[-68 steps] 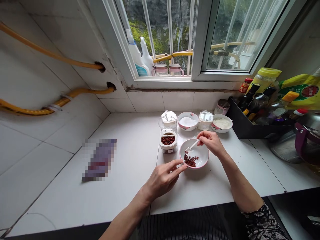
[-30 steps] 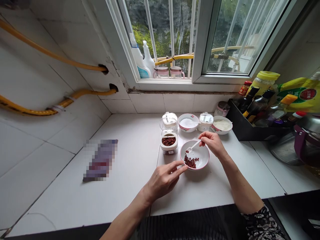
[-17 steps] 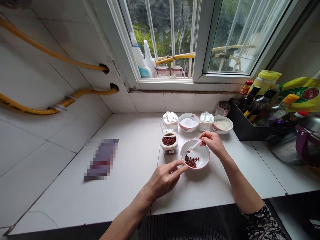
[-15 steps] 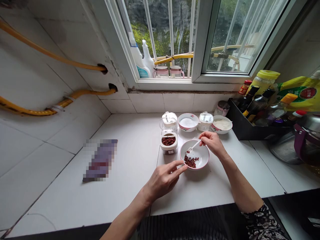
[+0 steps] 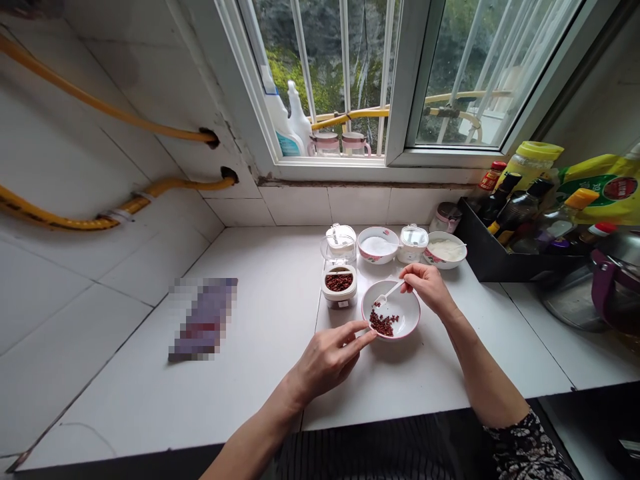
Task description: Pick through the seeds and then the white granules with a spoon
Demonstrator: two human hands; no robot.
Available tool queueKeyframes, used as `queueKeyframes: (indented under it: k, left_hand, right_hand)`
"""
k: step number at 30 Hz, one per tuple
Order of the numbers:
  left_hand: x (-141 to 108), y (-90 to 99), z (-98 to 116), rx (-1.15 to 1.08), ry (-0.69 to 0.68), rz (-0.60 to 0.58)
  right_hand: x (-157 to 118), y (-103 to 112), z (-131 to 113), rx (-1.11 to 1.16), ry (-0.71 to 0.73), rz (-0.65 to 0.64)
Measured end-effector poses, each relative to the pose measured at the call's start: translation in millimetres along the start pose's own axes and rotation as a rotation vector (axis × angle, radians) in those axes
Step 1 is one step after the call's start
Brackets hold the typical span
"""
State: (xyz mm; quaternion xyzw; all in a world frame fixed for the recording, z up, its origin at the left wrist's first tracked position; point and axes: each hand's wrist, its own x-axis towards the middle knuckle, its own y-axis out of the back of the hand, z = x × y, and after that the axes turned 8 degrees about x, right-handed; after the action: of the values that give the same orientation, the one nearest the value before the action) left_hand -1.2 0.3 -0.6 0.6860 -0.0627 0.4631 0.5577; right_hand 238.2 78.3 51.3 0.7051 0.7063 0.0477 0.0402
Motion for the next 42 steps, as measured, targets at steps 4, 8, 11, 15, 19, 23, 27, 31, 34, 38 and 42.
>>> queueKeyframes:
  k: [4, 8, 11, 15, 19, 23, 27, 31, 34, 38, 42]
  left_hand:
    - [0.1, 0.0, 0.5, -0.009, 0.006, -0.003]
    - [0.0, -0.4, 0.6, -0.011, 0.006, 0.003]
    - [0.5, -0.1, 0.5, -0.006, 0.001, 0.009]
    - [1.4, 0.6, 0.8, -0.003, -0.002, 0.009]
    - [2.3, 0.9, 1.2, -0.005, -0.006, 0.017]
    - [2.7, 0.8, 1.3, 0.0, -0.005, 0.017]
    - [2.4, 0.5, 1.2, 0.013, -0.007, 0.01]
    - [2.5, -0.2, 1.5, 0.021, -0.009, 0.025]
    - [3.5, -0.4, 1.9, 0.02, -0.007, 0.026]
    - [4.6, 0.5, 2.3, 0.022, -0.005, 0.025]
    - [4.1, 1.3, 2.1, 0.019, -0.007, 0.016]
  right_hand:
    - [-0.4, -0.1, -0.1, -0.056, 0.011, 0.024]
    - [0.4, 0.8, 1.2, -0.033, 0.002, 0.017]
    - [1.2, 1.1, 2.3, -0.01, 0.0, 0.004]
    - [1.8, 1.1, 2.7, -0.017, -0.003, 0.022]
    - [2.5, 3.3, 0.1, 0.091, -0.028, -0.037]
    - [2.4, 1.4, -3.3, 0.186, -0.006, -0.058]
    - [-2.5, -15.7, -6.3, 0.219, 0.107, -0.027]
    - [-12.4, -40.7, -7.7, 0.023, 0.419, 0.028]
    - [-18.0, -52.1, -8.2, -0.263, 0.799, 0.028]
    - [-21.1, -46.4, -13.1, -0.433, 1.059, 0.054]
    - [-19.9, -20.3, -16.9, -0.396, 0.961, 0.131]
